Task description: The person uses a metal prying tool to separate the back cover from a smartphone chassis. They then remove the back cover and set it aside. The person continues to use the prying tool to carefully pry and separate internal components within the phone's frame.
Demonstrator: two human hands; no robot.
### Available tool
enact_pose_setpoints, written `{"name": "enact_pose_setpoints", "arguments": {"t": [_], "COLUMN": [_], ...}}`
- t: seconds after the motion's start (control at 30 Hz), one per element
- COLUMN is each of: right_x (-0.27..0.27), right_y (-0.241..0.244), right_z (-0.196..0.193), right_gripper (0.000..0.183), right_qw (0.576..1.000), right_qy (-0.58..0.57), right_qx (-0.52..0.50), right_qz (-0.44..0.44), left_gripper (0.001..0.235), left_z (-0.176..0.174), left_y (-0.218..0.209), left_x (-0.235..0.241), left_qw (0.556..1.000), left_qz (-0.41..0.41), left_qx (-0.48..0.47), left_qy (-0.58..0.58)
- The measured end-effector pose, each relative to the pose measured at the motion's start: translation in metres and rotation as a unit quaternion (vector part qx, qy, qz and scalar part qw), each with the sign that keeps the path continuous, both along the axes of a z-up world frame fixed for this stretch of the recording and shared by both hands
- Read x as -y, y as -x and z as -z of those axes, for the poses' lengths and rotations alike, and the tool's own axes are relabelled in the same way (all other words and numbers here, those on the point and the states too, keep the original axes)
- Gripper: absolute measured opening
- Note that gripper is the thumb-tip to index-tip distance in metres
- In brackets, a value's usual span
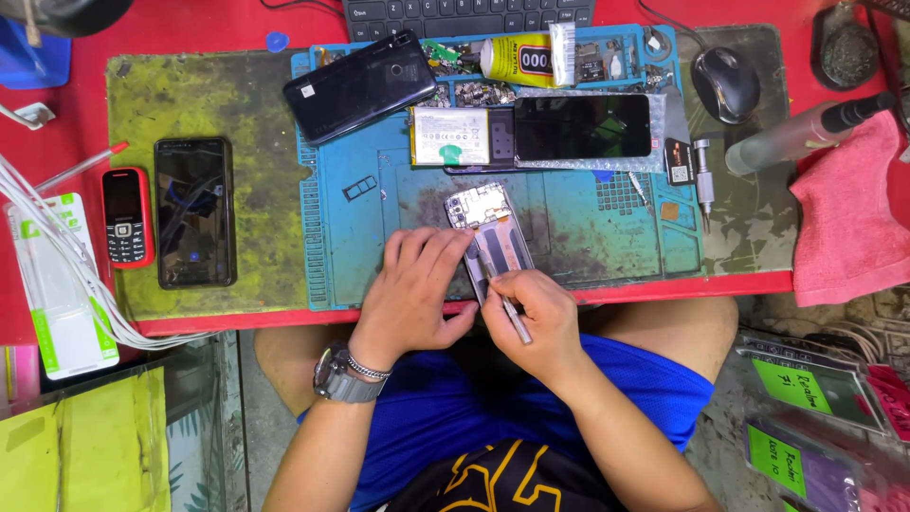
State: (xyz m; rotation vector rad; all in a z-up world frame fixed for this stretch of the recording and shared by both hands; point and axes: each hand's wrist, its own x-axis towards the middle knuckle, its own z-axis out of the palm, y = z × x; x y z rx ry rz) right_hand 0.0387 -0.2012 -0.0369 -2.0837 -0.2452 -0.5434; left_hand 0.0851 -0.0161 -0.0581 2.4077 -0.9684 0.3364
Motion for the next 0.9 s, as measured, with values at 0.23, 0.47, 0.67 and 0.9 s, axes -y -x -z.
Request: {"name": "enact_pose_setpoints", "arguments": {"t": [0.23, 0.47, 0.67, 0.9], "right_x": [-0.003, 0.001, 0.004, 0.006], "right_y": [0.002, 0.007, 0.012, 0.021], "right_z": [0.006, 0.002, -0.006, -0.001], "right_gripper": [0.009, 0.007, 0.008, 0.008], "right_qw": [1.0, 1.0, 0.999, 0.998], "right_qy": [0.026, 0.013, 0.0, -0.001], "right_qx": [0.006, -0.025, -0.051, -0.068], "right_qz": [-0.007, -0.007, -0.003, 0.011], "left_gripper": [0.094, 0.092, 0.093, 0.094], "left_z": [0.002, 0.001, -0.002, -0.001], "left_y": [-0.002, -0.002, -0.002, -0.002], "left_x": [0.005, 0.007, 0.008, 0.008], "left_qw": [0.997, 0.991, 0.989, 0.988], "left_qz": [-0.022, -0.038, -0.043, -0.044], "left_qx": [-0.057, -0.113, -0.125, -0.124], "left_qy": [-0.037, -0.067, -0.073, -0.076]}}
